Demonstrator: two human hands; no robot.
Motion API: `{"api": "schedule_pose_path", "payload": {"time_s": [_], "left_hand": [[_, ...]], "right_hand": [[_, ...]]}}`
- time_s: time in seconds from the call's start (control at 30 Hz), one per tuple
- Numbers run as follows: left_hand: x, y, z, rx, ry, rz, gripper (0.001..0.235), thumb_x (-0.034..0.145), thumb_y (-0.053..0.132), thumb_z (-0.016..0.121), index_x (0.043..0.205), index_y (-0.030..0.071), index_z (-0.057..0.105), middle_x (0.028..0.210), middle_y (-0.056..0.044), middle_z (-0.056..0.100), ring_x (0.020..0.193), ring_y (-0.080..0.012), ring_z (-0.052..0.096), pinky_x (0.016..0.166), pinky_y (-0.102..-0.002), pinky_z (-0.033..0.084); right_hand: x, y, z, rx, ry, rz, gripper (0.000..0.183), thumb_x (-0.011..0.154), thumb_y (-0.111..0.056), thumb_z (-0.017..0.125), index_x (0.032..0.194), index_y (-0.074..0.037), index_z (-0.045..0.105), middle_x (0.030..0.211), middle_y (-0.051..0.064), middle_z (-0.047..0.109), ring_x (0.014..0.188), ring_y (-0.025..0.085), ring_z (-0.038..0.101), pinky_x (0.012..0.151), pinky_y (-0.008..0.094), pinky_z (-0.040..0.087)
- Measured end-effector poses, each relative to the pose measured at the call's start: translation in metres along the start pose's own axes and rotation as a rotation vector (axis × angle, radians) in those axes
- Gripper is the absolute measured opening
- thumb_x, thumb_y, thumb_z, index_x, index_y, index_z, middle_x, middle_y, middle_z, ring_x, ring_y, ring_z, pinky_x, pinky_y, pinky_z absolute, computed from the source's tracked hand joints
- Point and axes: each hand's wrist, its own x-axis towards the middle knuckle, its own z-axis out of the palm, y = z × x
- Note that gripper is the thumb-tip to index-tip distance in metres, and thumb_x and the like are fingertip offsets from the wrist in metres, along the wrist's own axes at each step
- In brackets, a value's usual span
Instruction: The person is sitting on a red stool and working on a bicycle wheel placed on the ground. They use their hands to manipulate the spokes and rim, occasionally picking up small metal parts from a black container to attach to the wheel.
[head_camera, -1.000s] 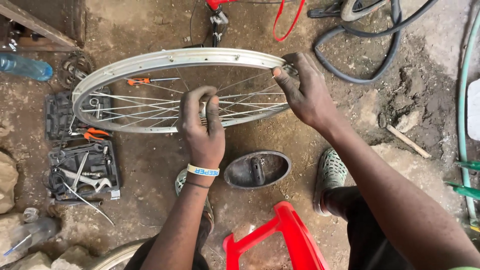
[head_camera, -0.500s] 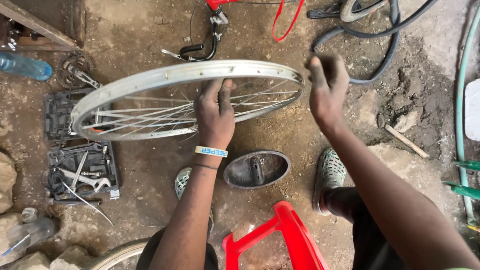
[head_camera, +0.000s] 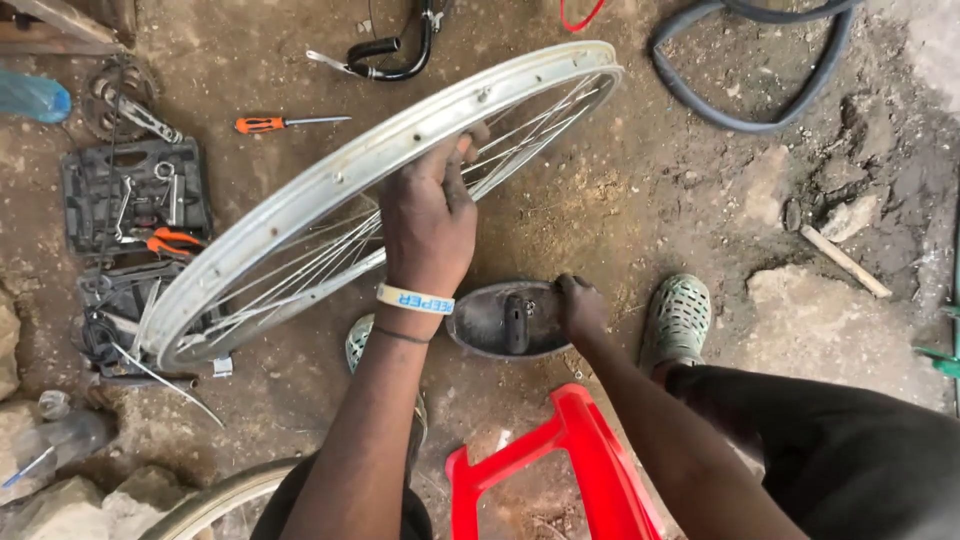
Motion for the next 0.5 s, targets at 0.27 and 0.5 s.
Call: {"api": "schedule_pose_path", "payload": {"time_s": [0.27, 0.5], "left_hand": [[0.003, -0.013, -0.007, -0.03, 0.008, 0.081, 0.032, 0.094, -0.009, 0.045, 0.106, 0.009, 0.068, 0.088, -0.011, 0.072, 0.085, -0.0314, 0.071, 0.077, -0.044, 0.056], [0.0, -0.017, -0.008, 0.004, 0.008, 0.14, 0.035, 0.09, -0.012, 0.046, 0.103, 0.012, 0.068, 0.088, -0.005, 0.068, 0.083, -0.0245, 0.066, 0.077, -0.04, 0.051]], "right_hand": [[0.026, 0.061, -0.052, 0.036, 0.076, 0.252, 0.019, 0.103, -0.026, 0.061, 0.118, -0.019, 0.07, 0.086, 0.015, 0.076, 0.073, 0.034, 0.075, 0.059, 0.043, 0.061], [0.003, 0.027, -0.063, -0.095, 0.64, 0.077, 0.03, 0.084, -0.006, 0.072, 0.112, 0.002, 0.063, 0.124, 0.014, 0.06, 0.114, 0.029, 0.052, 0.091, 0.037, 0.049]]}}
